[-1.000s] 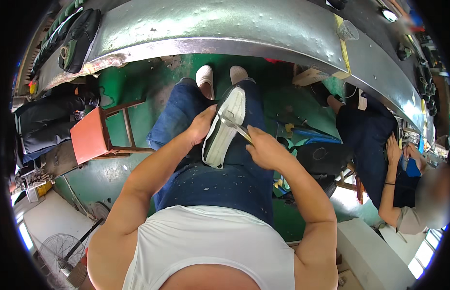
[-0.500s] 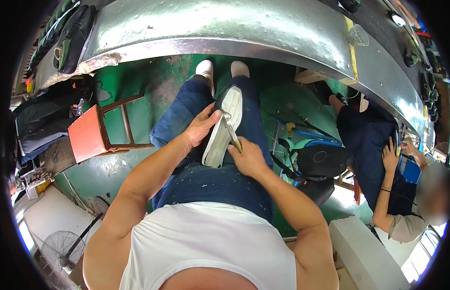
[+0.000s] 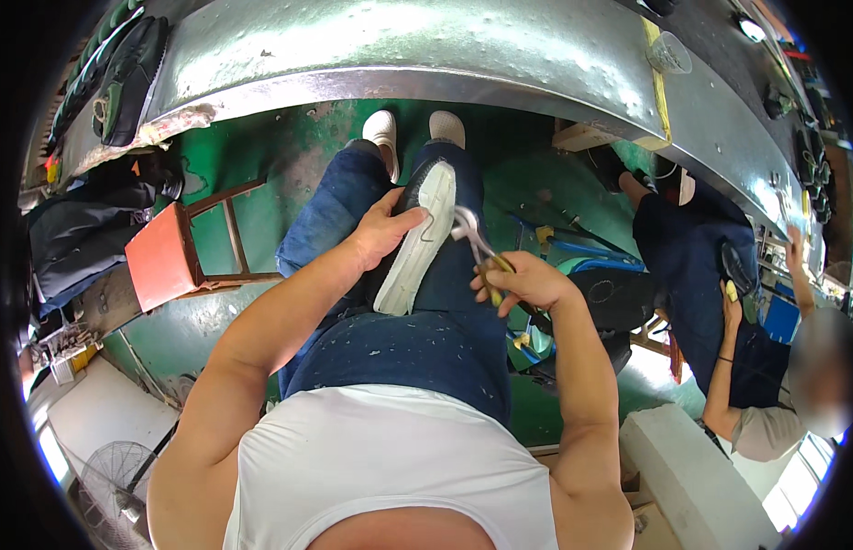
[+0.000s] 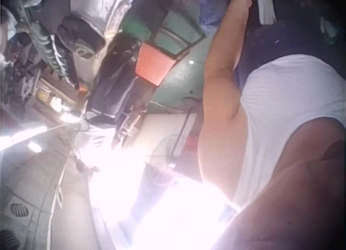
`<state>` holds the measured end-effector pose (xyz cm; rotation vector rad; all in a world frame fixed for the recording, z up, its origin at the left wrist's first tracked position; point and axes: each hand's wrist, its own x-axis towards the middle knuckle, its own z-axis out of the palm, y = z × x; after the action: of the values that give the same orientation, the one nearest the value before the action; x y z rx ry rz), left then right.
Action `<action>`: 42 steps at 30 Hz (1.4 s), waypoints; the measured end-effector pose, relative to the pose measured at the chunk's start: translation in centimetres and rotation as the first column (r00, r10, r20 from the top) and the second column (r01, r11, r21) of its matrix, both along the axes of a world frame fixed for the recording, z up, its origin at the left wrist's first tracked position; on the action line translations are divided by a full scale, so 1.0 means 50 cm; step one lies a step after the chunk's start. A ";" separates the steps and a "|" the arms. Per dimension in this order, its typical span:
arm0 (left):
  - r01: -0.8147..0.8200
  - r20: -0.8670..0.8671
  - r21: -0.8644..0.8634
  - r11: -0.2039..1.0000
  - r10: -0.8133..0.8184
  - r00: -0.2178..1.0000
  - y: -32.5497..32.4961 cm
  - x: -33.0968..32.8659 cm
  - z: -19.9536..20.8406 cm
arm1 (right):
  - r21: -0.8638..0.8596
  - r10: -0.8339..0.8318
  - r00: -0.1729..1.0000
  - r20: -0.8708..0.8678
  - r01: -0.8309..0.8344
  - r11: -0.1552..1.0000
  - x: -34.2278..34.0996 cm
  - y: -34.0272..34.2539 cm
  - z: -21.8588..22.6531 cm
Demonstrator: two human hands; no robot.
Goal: Using pliers to pull and secure shoe uppers over a last on an assembly line.
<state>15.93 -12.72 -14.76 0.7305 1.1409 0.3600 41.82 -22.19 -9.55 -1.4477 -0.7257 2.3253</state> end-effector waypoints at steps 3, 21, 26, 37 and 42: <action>0.045 -0.115 0.064 0.997 -0.038 0.993 -0.009 0.021 0.013 | 0.212 0.056 0.940 0.337 -0.134 0.968 -0.028 0.041 0.024; 0.199 0.049 -0.163 0.966 -0.194 0.980 0.031 -0.014 0.015 | 0.348 0.196 0.491 0.849 -0.798 0.491 -0.120 -0.054 0.046; 0.255 -0.077 0.069 0.964 -0.250 0.965 -0.002 -0.011 -0.002 | 0.562 -0.019 0.668 0.744 -0.610 0.559 -0.107 -0.148 -0.004; 0.120 0.011 0.261 0.958 -0.127 0.992 -0.136 -0.054 -0.043 | 0.351 0.142 0.513 0.846 -0.737 0.577 -0.138 -0.176 0.053; 0.327 -0.294 0.495 0.805 -0.199 0.935 -0.164 -0.067 -0.045 | 0.288 0.339 0.678 0.652 -0.635 0.717 -0.091 -0.129 0.008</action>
<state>12.56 -20.93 -16.99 1.4496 1.1394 0.3668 37.27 -28.64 -9.15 -1.8328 -1.9715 1.7490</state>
